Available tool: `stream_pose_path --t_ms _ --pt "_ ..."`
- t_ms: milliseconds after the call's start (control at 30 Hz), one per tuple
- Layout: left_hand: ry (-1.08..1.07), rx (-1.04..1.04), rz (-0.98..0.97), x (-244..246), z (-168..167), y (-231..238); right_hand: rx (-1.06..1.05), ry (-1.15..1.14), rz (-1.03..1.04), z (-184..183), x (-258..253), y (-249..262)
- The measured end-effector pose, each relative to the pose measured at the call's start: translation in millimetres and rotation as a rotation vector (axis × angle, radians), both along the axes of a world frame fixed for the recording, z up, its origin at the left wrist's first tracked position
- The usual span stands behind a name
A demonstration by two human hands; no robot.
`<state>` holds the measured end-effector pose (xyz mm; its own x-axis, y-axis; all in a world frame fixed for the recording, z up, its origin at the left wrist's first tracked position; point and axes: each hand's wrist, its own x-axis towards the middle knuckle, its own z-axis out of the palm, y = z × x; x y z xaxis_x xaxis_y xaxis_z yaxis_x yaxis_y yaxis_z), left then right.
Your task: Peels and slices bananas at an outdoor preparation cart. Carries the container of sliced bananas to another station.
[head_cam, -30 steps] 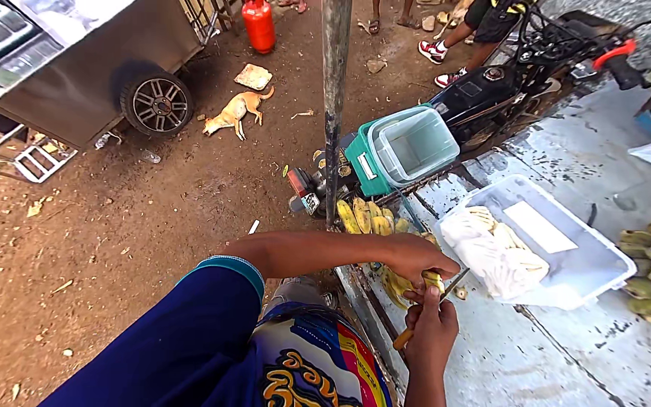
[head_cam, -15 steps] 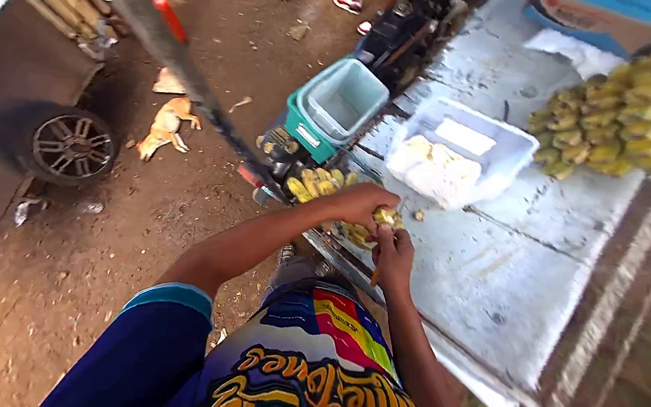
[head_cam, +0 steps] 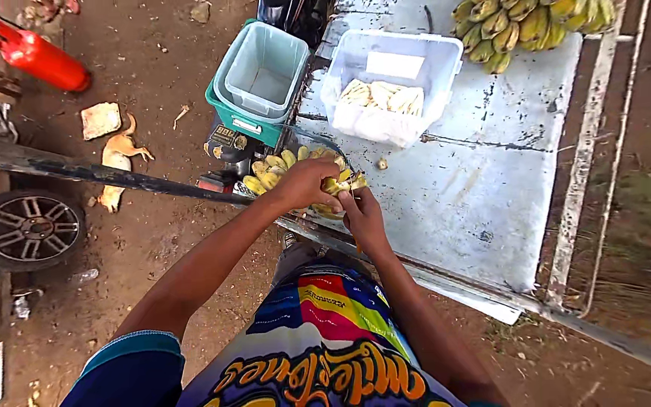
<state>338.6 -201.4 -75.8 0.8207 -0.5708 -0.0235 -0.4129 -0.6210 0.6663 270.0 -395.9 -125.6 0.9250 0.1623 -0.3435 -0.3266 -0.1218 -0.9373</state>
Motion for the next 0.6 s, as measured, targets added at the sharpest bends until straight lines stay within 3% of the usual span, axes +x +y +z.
stream_pose_path --t_ms 133,367,600 --pt "0.223 -0.098 -0.140 10 12 24 -0.026 -0.025 0.010 -2 -1 1" --pt "0.044 -0.245 -0.060 -3 -4 21 -0.014 0.014 0.031 -1 4 -3" --pt "0.118 -0.208 -0.163 1 4 28 -0.056 0.169 0.006 6 14 4"
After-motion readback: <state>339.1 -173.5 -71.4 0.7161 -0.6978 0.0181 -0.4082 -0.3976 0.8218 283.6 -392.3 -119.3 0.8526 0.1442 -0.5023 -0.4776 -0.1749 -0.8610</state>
